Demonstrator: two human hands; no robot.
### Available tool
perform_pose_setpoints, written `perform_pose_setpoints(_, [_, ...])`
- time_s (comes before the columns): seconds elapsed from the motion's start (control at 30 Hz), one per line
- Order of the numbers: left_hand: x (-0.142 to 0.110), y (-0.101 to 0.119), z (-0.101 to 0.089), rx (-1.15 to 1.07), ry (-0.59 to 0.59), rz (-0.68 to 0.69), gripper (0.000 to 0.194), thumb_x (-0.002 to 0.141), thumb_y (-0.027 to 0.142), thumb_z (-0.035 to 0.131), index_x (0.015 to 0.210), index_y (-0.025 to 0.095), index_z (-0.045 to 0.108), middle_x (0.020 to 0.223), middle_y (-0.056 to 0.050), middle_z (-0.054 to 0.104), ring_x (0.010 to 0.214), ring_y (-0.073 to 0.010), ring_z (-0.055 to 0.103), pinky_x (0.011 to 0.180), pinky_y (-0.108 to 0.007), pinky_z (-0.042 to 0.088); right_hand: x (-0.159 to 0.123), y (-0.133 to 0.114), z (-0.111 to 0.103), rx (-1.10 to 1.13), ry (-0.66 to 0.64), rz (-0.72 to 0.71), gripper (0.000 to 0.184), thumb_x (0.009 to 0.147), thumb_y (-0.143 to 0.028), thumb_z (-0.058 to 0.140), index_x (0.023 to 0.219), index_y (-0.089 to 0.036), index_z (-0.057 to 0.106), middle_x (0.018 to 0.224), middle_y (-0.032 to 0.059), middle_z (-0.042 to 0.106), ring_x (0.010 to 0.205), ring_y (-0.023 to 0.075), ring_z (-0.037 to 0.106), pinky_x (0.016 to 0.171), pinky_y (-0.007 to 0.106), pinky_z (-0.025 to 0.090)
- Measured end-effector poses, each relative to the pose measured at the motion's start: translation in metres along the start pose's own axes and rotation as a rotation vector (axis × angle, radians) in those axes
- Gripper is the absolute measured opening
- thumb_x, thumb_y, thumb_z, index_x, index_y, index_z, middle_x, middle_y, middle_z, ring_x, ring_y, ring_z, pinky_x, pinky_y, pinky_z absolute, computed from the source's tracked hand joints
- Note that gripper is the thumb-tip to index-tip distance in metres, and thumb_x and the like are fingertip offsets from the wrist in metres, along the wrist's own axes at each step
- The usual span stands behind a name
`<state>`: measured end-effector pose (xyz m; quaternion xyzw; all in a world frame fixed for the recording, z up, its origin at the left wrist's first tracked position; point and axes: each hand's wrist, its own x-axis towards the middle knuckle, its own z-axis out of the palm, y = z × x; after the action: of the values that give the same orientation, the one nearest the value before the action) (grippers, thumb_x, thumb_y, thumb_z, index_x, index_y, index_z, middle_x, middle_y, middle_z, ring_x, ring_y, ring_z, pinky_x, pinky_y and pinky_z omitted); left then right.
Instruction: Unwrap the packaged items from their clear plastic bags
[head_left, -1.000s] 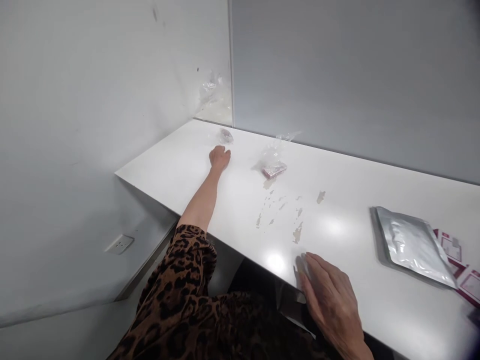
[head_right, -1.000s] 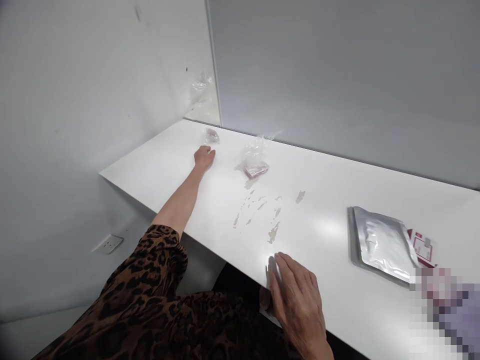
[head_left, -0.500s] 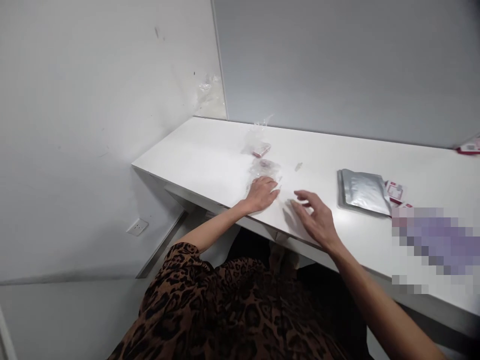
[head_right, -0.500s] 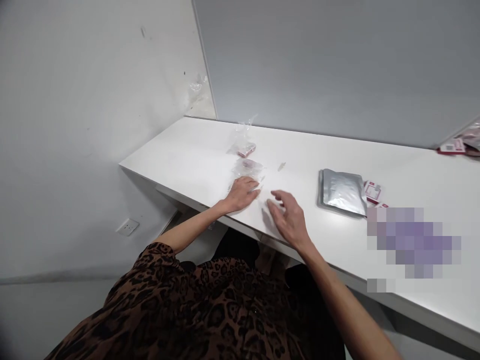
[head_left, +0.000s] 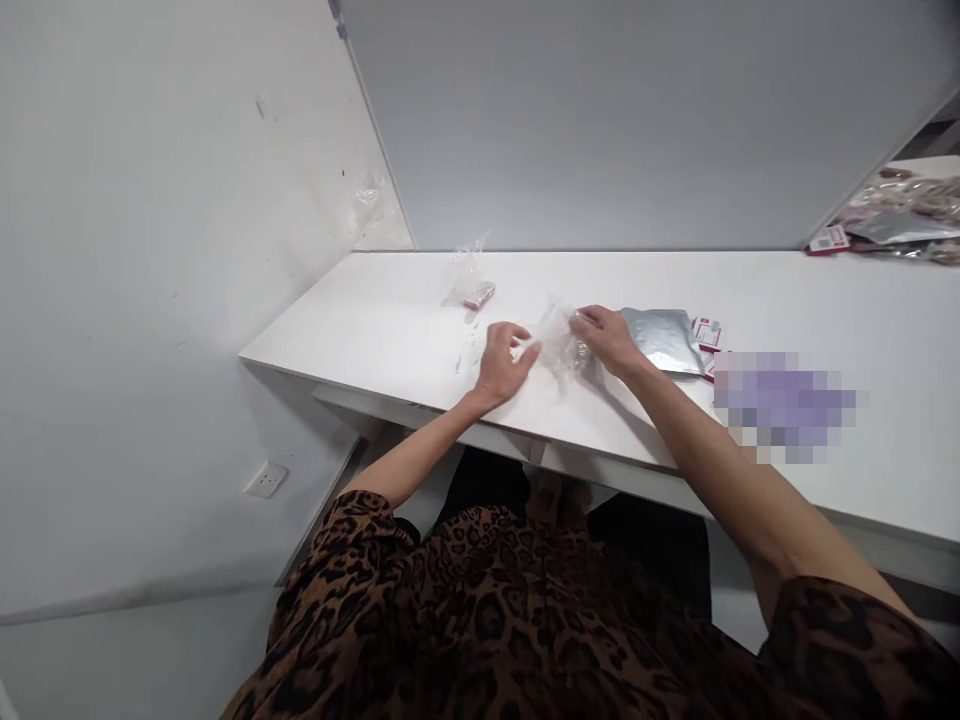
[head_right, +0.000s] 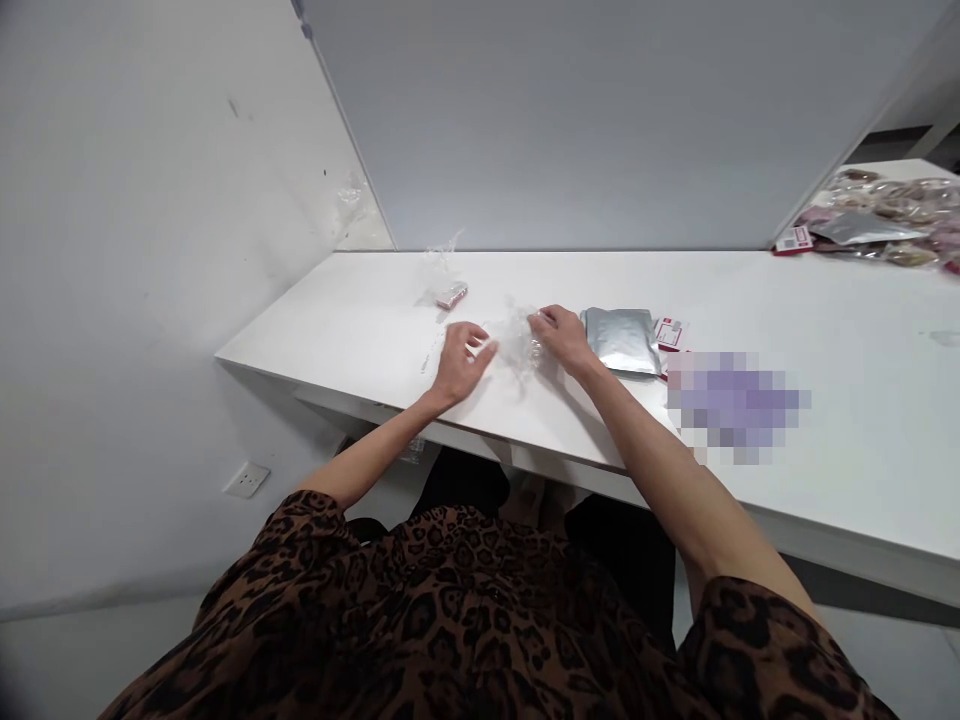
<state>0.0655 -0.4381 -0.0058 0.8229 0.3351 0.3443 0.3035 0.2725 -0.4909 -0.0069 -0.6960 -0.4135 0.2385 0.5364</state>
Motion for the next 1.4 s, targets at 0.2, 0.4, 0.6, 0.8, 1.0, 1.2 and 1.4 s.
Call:
perform_pose_setpoints(0.2, [0.042,0.010,0.023,-0.197,-0.016,-0.273,0.078,0.090,0.052,0.079,0.155,0.029,0.042,0.163,-0.017,0.041,0.135,-0.0289,0.059,0.106,-0.038,0.054,0.023,0.000,0.002,0.460,0.198,0.213,0.016,0.087,-0.028,0.073,0.084,-0.017,0.062,0.070,-0.0029,0.055,0.063,0.0115,0.047,0.057,0.026,0.039])
perform_pose_setpoints(0.4, [0.077,0.016,0.063,-0.629,-0.038,-0.464,0.125,0.067,0.044,0.099,0.167,0.028,0.026,0.156,-0.021,0.051,0.132,-0.0326,0.063,0.100,-0.037,0.054,0.035,0.005,-0.006,0.774,0.296,0.250,0.029,0.086,-0.029,0.081,0.073,-0.020,0.057,0.067,-0.0041,0.054,0.060,0.0099,0.050,0.051,0.020,0.046])
perform_pose_setpoints(0.6, [0.100,0.008,0.072,-0.972,0.007,-0.608,0.021,0.091,0.021,0.076,0.110,0.014,0.070,0.084,-0.003,0.065,0.069,-0.0100,0.061,0.071,-0.024,0.049,0.043,0.004,-0.022,0.978,0.369,0.294,0.022,0.085,-0.010,0.067,0.071,-0.019,0.053,0.069,-0.0037,0.055,0.061,0.0093,0.053,0.054,0.020,0.054])
perform_pose_setpoints(0.8, [0.109,0.000,0.046,-1.235,0.153,-0.533,0.038,0.106,0.050,0.050,0.128,0.025,0.068,0.114,-0.005,0.071,0.090,-0.0138,0.070,0.083,-0.027,0.055,0.042,0.003,-0.026,0.919,0.319,0.283,0.024,0.076,-0.007,0.066,0.067,-0.020,0.049,0.066,-0.0048,0.051,0.057,0.0093,0.050,0.054,0.022,0.054])
perform_pose_setpoints(1.0, [0.106,-0.002,0.023,-1.178,-0.181,-0.589,0.039,0.100,0.040,0.062,0.134,0.023,0.069,0.122,-0.009,0.076,0.106,-0.0189,0.073,0.094,-0.031,0.057,0.033,-0.003,-0.033,0.645,0.171,0.303,0.034,0.076,-0.019,0.081,0.062,-0.020,0.050,0.056,-0.0060,0.044,0.049,0.0077,0.040,0.042,0.019,0.040])
perform_pose_setpoints(1.2, [0.083,0.002,0.043,-0.932,-0.510,-0.408,0.032,0.093,0.021,0.076,0.126,0.022,0.074,0.119,-0.007,0.078,0.105,-0.0190,0.070,0.102,-0.035,0.051,0.023,-0.005,-0.026,0.468,0.040,0.334,0.040,0.074,-0.039,0.093,0.064,-0.019,0.059,0.054,-0.0044,0.047,0.048,0.0081,0.037,0.038,0.021,0.031])
perform_pose_setpoints(1.4, [0.083,-0.004,0.048,-1.006,-0.289,-0.485,0.013,0.091,0.025,0.078,0.101,0.018,0.074,0.093,-0.003,0.077,0.079,-0.0140,0.069,0.085,-0.033,0.055,0.028,0.007,-0.025,0.499,0.021,0.130,0.041,0.075,-0.061,0.084,0.083,-0.024,0.067,0.076,-0.0002,0.060,0.064,0.0126,0.052,0.054,0.025,0.049])
